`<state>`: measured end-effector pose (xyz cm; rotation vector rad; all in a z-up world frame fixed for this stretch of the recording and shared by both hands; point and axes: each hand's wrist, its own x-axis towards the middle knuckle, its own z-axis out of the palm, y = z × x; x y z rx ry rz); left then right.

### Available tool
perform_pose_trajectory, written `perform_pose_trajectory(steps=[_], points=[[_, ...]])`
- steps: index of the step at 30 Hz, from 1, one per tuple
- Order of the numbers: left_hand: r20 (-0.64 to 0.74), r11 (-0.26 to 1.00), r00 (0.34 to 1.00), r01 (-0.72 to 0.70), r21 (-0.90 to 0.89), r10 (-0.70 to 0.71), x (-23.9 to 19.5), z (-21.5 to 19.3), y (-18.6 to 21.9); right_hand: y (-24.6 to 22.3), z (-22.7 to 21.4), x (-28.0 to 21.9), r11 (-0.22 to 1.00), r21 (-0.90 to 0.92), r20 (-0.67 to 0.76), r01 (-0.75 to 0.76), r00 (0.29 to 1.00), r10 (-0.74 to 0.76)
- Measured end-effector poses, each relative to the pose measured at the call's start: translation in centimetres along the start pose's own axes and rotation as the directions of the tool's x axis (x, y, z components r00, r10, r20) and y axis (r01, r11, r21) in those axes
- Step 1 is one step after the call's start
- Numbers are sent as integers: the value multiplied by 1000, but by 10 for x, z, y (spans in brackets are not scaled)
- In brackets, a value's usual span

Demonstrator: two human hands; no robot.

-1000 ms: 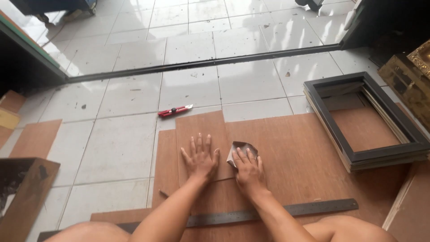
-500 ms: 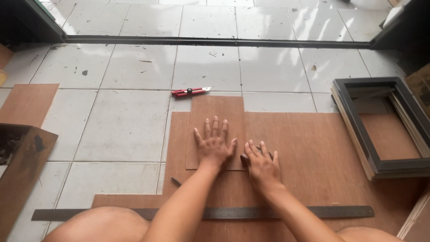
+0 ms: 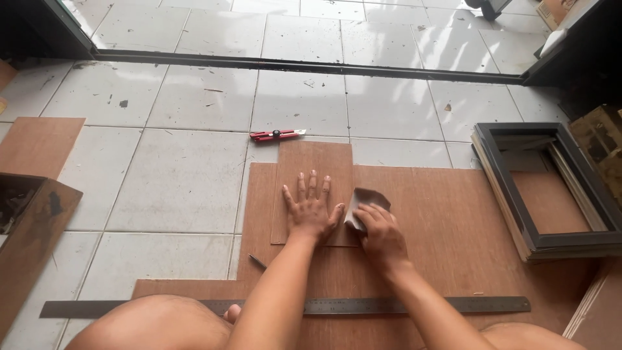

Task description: The person sits on the floor and sands a rectangular piece of wood using a sanding block. They hold the wood with one hand and rub the sanding block back and forth across the surface repeatedly.

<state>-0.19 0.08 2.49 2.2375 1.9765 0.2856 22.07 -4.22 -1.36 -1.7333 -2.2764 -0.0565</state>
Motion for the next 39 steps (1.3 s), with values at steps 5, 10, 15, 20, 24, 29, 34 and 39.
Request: perform_pose_trajectory(steps=[5,10,15,20,24,29,34,39], points=[[142,1000,990,-1,-20,4,-6,-30,2,-1,-36,4,913,233,128,-335,941,312],[134,1000,991,8,-14,-6,-7,-32,7,1,-52,29,907,165,236,-387,909,345],[96,1000,995,9,-16,-7,-6,-28,4,3,-17,26,927,212,105,-310,950,294],[75,1000,997,-7,-1,7,-3,-15,0,-35,-45,16,942,192,142,-275,958,250],[76,999,996,-39,35,36,8,20,-7,-59,-32,-19,985,-168,240,37,971,4],[24,999,999,-38,23,37,4,7,-3,-56,-24,8,955,-294,273,-23,956,107],[49,1000,999,-4,-16,5,-2,-1,1,-43,-18,74,967,-227,380,-112,904,194],[78,1000,997,3,25,-5,6,4,-2,-53,-37,33,990,-126,398,-70,910,116]])
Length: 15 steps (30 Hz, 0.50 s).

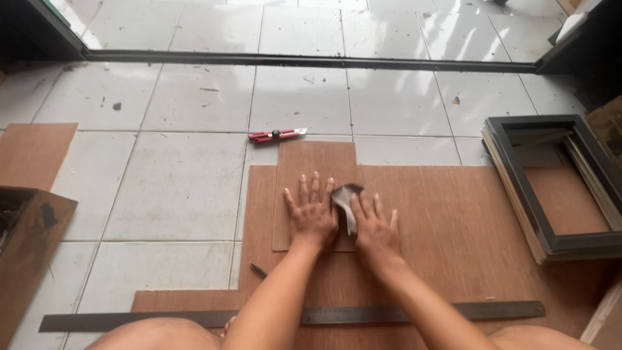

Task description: The person sits on the floor and sands a rectangular piece of wood using a sanding block. They hold the wood with one hand and rub the sanding block back and forth across the surface repeatedly.

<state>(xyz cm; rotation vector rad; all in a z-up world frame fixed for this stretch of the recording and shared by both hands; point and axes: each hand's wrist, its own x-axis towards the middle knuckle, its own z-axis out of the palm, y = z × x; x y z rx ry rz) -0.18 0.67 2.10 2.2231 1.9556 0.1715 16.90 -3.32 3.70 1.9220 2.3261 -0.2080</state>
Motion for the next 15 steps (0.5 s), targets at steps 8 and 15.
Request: perform_pose_trajectory(steps=[8,15], points=[[21,1000,1000,-18,-17,19,-6,-3,4,-16,-6,-25,996,14,99,-92,991,90],[10,1000,1000,6,-11,-5,0,4,2,5,-22,116,976,150,53,-158,987,151]])
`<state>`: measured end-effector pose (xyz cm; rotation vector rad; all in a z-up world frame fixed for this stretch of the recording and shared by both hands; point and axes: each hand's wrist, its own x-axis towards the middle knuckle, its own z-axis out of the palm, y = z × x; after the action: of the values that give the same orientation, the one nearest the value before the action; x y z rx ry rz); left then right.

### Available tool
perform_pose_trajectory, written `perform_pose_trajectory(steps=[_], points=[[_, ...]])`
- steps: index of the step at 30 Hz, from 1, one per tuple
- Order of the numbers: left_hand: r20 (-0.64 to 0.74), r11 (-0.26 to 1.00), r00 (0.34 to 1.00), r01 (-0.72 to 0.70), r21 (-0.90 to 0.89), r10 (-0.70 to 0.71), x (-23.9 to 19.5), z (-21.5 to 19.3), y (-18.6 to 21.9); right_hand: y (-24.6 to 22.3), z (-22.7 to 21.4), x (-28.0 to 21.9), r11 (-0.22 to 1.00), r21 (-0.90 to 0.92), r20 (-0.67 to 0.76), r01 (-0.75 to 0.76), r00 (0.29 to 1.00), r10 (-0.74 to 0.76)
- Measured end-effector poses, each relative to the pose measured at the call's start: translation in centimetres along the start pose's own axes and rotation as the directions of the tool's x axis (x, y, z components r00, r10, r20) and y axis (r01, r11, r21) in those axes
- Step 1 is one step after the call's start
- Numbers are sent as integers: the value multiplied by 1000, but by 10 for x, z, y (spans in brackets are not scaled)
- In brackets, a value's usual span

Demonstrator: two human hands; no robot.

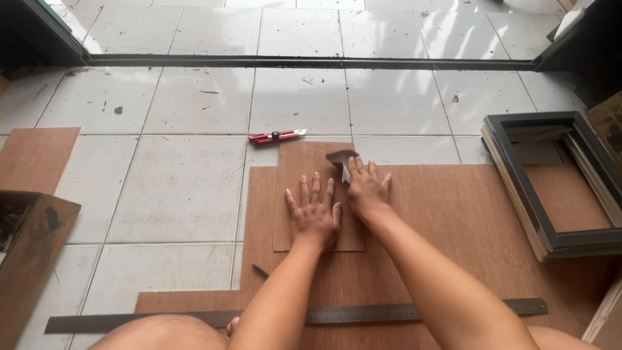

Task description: The person sits on the floor and sands a rectangular piece of wood using a sanding block. They hold the wood with one hand and rub the sanding block back and forth across the surface repeatedly.

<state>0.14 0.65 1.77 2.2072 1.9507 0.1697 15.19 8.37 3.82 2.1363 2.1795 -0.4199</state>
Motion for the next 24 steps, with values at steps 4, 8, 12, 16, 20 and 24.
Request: perform_pose_trajectory(steps=[4,8,12,16,20,24], points=[[-31,1000,999,11,-1,-11,3,5,-1,-9,-16,-38,1000,-10,-3,27,1000,-27],[-2,1000,1000,5,15,-5,-7,-4,1,-2,-4,-124,989,-125,95,77,993,-65],[54,1000,998,-8,10,7,-10,-21,3,1,15,-143,985,-166,82,51,996,-37],[46,1000,999,6,-4,-6,-4,-13,3,-13,-6,-72,995,-100,28,9,1000,-6],[61,1000,998,12,-15,-11,-8,-25,6,-1,-1,28,999,-27,-30,-18,999,17],[92,1000,995,24,-9,-23,-8,-31,7,-5,-6,42,993,-115,-3,-2,1000,1]])
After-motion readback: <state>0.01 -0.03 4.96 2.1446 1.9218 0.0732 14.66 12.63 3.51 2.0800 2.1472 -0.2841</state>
